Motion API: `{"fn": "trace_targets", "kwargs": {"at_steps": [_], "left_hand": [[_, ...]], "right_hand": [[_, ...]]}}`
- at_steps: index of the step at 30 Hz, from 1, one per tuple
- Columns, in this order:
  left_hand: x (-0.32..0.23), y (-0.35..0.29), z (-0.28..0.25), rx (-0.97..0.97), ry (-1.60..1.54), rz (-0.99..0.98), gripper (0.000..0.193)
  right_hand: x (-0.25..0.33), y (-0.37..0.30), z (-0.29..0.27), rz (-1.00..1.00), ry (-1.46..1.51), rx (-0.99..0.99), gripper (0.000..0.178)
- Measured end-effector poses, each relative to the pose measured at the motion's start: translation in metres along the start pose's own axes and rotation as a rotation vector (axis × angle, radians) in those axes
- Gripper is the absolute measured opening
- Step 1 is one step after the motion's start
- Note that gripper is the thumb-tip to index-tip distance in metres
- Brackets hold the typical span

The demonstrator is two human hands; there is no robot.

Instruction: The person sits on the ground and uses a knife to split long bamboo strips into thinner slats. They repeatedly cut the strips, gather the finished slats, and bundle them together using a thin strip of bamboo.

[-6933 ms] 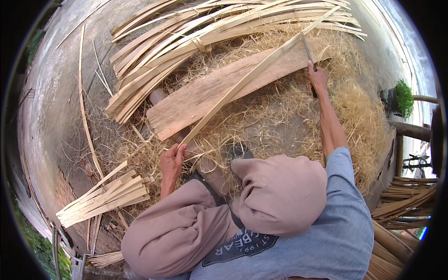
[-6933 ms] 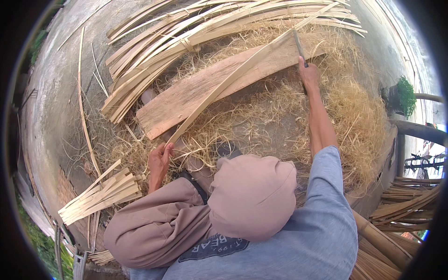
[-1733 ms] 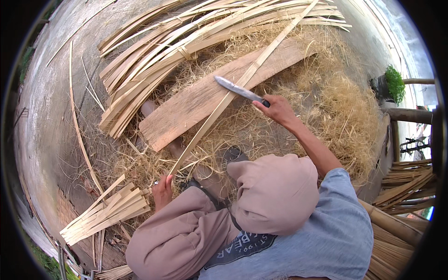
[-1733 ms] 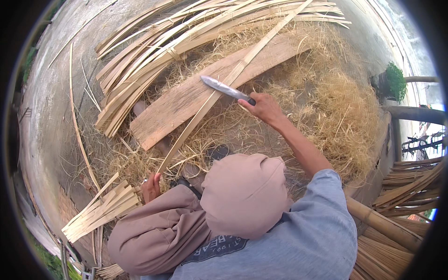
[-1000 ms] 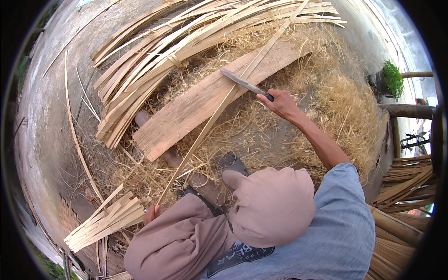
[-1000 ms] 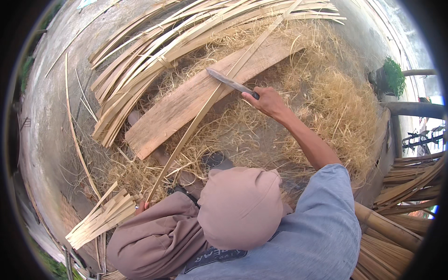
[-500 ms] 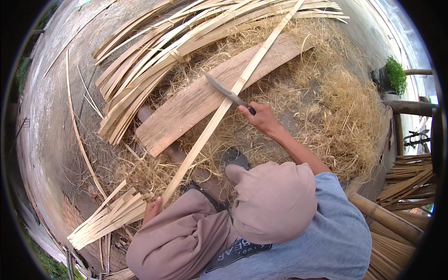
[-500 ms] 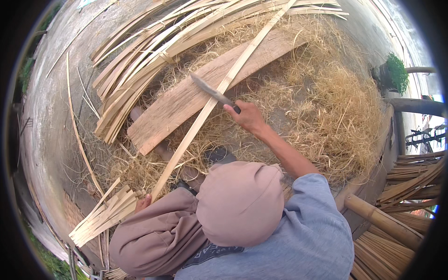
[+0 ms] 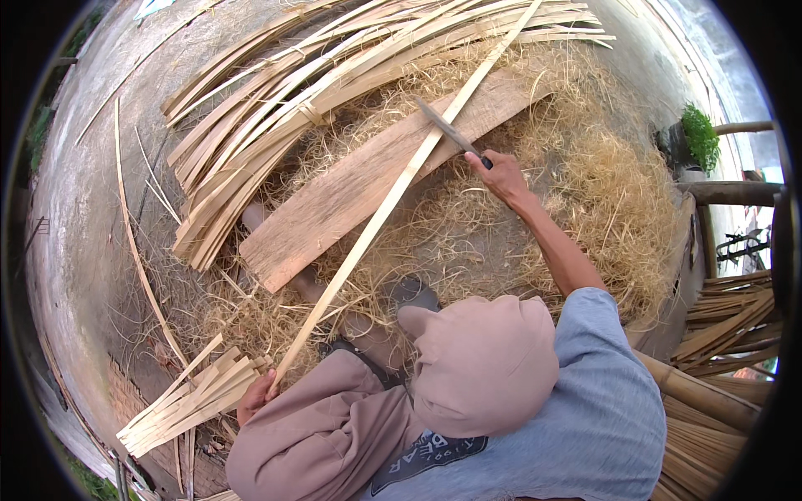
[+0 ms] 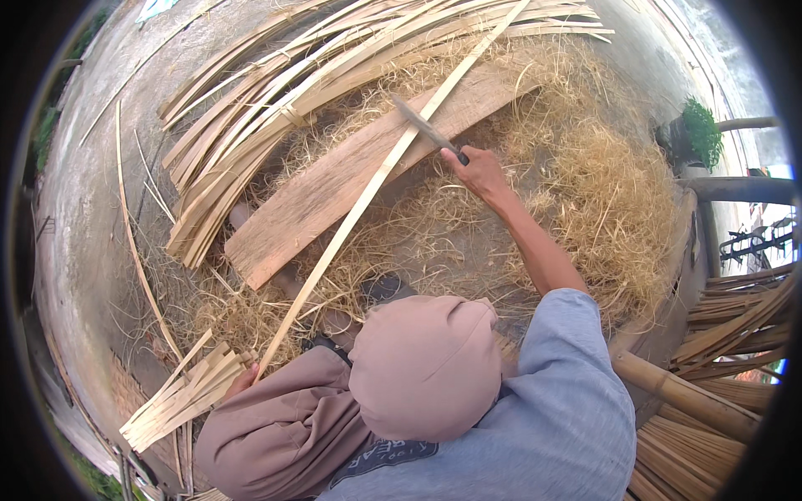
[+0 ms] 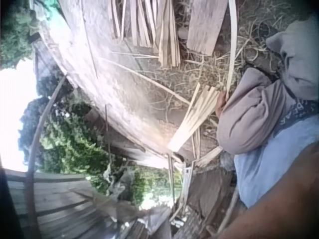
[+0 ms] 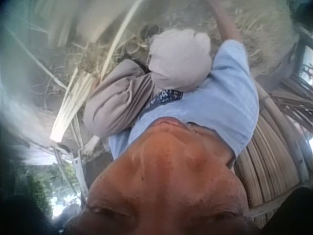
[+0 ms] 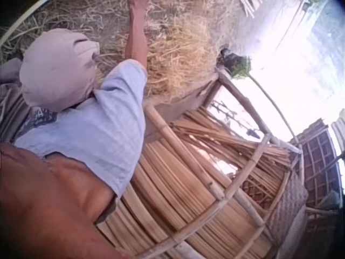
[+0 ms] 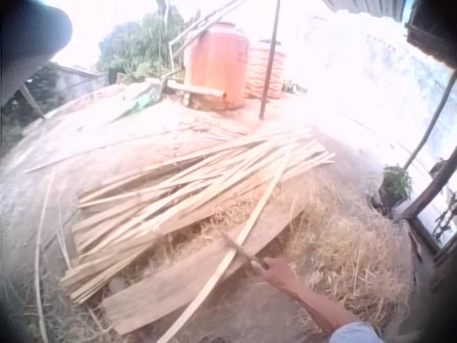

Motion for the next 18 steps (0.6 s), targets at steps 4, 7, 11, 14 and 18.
{"fn": "trace_targets", "kwargs": {"at_steps": [4, 7, 11, 14, 18], "left_hand": [[0.025, -0.019, -0.028, 0.146, -0.146, -0.291, 0.048], [0.034, -0.017, -0.049, 0.281, -0.264, -0.469, 0.05], [-0.036, 0.032, -0.021, 0.331, -0.343, -0.418, 0.052], [-0.106, 0.064, 0.039, 0.247, -0.384, -0.228, 0.057], [-0.191, 0.104, 0.093, 0.228, -0.177, 0.08, 0.053]], "right_hand": [[0.013, -0.011, 0.008, -0.143, -0.05, 0.168, 0.068], [-0.051, 0.08, -0.042, 0.213, -0.136, -0.109, 0.071], [-0.098, 0.129, -0.074, 0.276, -0.218, -0.331, 0.077], [-0.02, 0.075, -0.032, 0.166, -0.041, -0.119, 0.072], [0.071, -0.058, 0.036, 0.018, 0.174, 0.099, 0.064]]}}
Point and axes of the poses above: each hand's wrist, its own y-axis towards the middle knuckle, its own z-axis out of the palm, x = y × z, the point moved 1 cm from there along y, towards the middle knuckle, and after that the axes turned 7 degrees about -x, right-handed, at the moved point
